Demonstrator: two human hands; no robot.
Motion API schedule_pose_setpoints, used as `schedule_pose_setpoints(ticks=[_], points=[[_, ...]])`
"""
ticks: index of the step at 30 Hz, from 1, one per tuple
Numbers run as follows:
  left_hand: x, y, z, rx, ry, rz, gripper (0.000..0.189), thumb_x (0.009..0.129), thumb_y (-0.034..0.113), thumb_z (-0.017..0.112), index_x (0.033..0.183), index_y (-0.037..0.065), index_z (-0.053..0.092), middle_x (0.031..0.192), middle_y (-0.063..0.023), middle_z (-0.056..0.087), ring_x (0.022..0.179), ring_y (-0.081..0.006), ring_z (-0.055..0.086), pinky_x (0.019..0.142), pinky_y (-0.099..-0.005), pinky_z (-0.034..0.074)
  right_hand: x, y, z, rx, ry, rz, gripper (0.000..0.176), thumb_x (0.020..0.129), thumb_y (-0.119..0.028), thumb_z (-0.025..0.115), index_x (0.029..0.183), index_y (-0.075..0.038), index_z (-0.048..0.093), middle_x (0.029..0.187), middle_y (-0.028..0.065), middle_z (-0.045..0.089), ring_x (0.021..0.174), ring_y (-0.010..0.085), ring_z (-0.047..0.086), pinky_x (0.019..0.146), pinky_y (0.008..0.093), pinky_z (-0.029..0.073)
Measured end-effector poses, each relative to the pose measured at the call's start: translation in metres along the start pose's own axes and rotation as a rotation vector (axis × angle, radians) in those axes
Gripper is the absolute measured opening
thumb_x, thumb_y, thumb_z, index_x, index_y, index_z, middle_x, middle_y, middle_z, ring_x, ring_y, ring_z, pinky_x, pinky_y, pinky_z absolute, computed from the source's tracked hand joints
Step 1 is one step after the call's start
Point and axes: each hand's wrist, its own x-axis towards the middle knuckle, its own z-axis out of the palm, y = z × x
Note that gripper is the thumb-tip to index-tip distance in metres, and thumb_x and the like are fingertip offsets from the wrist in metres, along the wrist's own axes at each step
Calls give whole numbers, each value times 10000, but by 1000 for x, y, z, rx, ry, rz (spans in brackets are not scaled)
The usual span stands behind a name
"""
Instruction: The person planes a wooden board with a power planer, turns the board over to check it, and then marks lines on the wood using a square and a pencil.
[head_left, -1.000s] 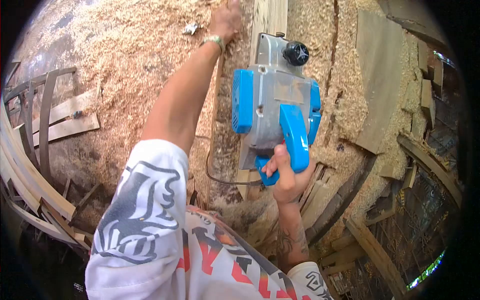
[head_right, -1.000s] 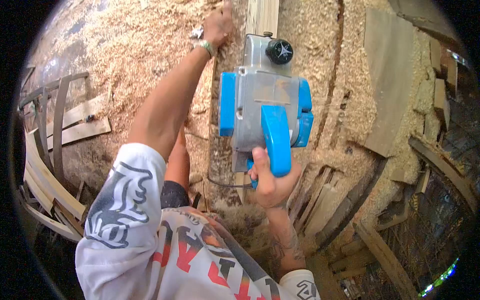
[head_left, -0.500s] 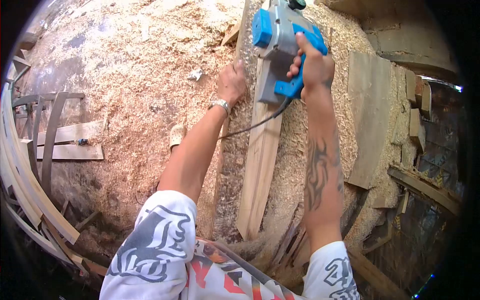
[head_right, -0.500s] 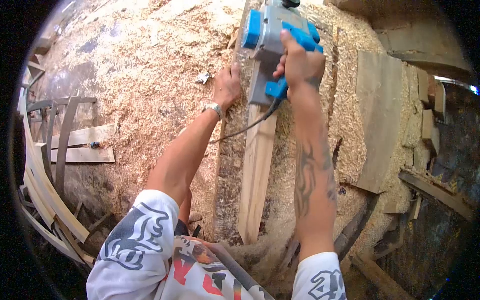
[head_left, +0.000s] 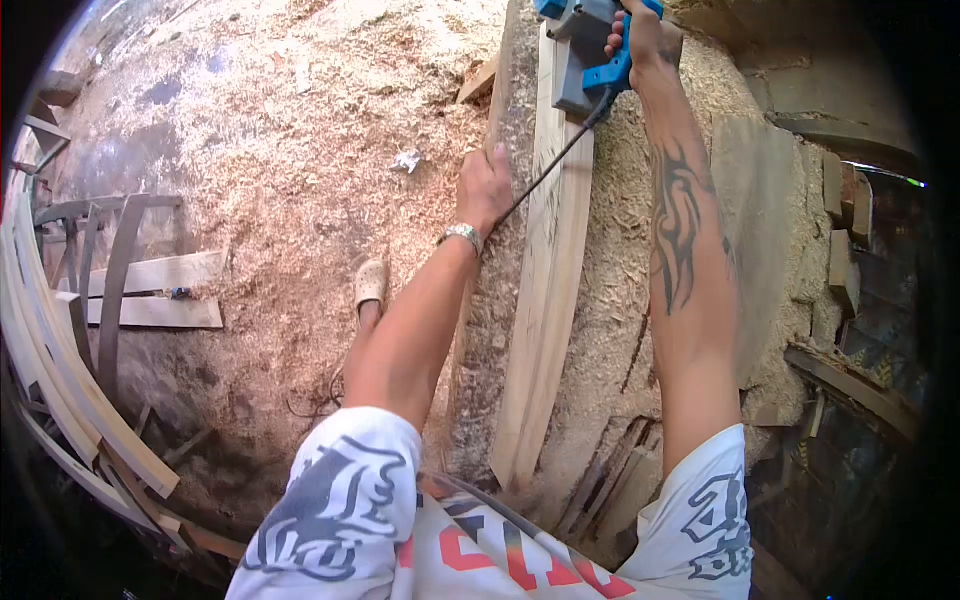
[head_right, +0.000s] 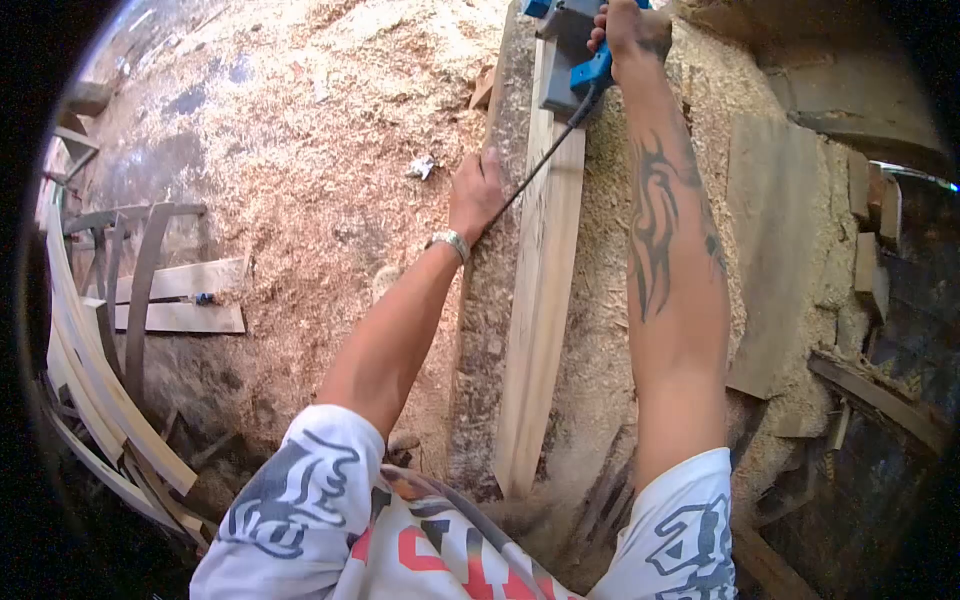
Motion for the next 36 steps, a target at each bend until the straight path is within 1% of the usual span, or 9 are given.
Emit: schedule_pose_setpoints(ticks=[7, 10, 13, 16, 19, 23, 26, 29, 36], points=[[8, -16, 5, 73, -21, 55, 670, 1056, 531, 367, 1069, -61, 680, 1098, -345, 676, 1063, -504, 642, 942, -550, 491, -217, 35, -98, -79, -89, 61, 422, 986, -412, 709, 1000, 5, 646, 657, 30, 555, 469, 123, 500, 449, 308, 425], [12, -22, 6, 99, -21, 65, 686, 1048, 538, 371, 1056, -70, 687, 1099, -348, 681, 1071, -510, 647, 945, -541, 498, -408, 55, -166, -79, -30, 188, 170, 1017, -174, 634, 961, -18, 670, 561, 5, 543, 486, 84, 529, 457, 266, 382], [29, -55, 26, 334, 140, 537, 346, 1020, 257, 423, 922, 27, 662, 887, -281, 686, 844, -441, 687, 728, -543, 530, -601, 80, -239, -127, 58, 414, 130, 949, -114, 726, 982, -13, 652, 752, 45, 640, 612, 124, 600, 523, 313, 460], [-7, 15, -21, -82, -189, -19, 298, 1012, 238, 428, 980, 42, 650, 952, -274, 677, 894, -450, 667, 777, -555, 521, -740, 106, -294, -136, 135, 478, 155, 909, -108, 788, 952, -18, 670, 786, 55, 653, 676, 135, 622, 557, 338, 484], [40, -75, 39, 437, 103, 528, 290, 1020, 244, 425, 1034, 47, 637, 1003, -266, 670, 935, -453, 653, 801, -547, 528, -757, 108, -303, -170, 97, 564, 155, 910, -117, 790, 943, -23, 670, 771, 51, 646, 682, 132, 619, 556, 339, 479], [38, -65, 30, 356, 96, 465, 366, 1032, 294, 424, 1020, 15, 661, 969, -287, 683, 931, -454, 665, 823, -556, 528, -694, 99, -271, -109, 65, 504, 196, 924, -166, 776, 927, -9, 659, 751, 63, 642, 649, 128, 608, 544, 330, 466], [11, -16, 6, 93, 77, 141, 493, 1034, 383, 418, 951, -12, 700, 928, -322, 687, 900, -471, 679, 810, -563, 520, -630, 94, -241, -48, 89, 434, 208, 914, -158, 779, 925, 3, 648, 727, 69, 637, 620, 139, 603, 537, 332, 468], [13, -16, 3, 131, -10, 99, 748, 1057, 569, 346, 1050, -104, 672, 1084, -395, 656, 1057, -545, 625, 954, -564, 472, -568, 85, -210, 11, 137, 401, 218, 908, -154, 778, 932, 13, 640, 703, 71, 627, 578, 141, 589, 533, 330, 475], [-1, 0, -7, 79, -2, 60, 658, 1055, 495, 380, 1023, -96, 670, 1052, -366, 673, 1041, -507, 644, 946, -545, 488, -411, 58, -145, -37, 69, 303, 273, 960, -248, 733, 914, 6, 645, 598, 42, 566, 489, 125, 539, 498, 327, 475]])
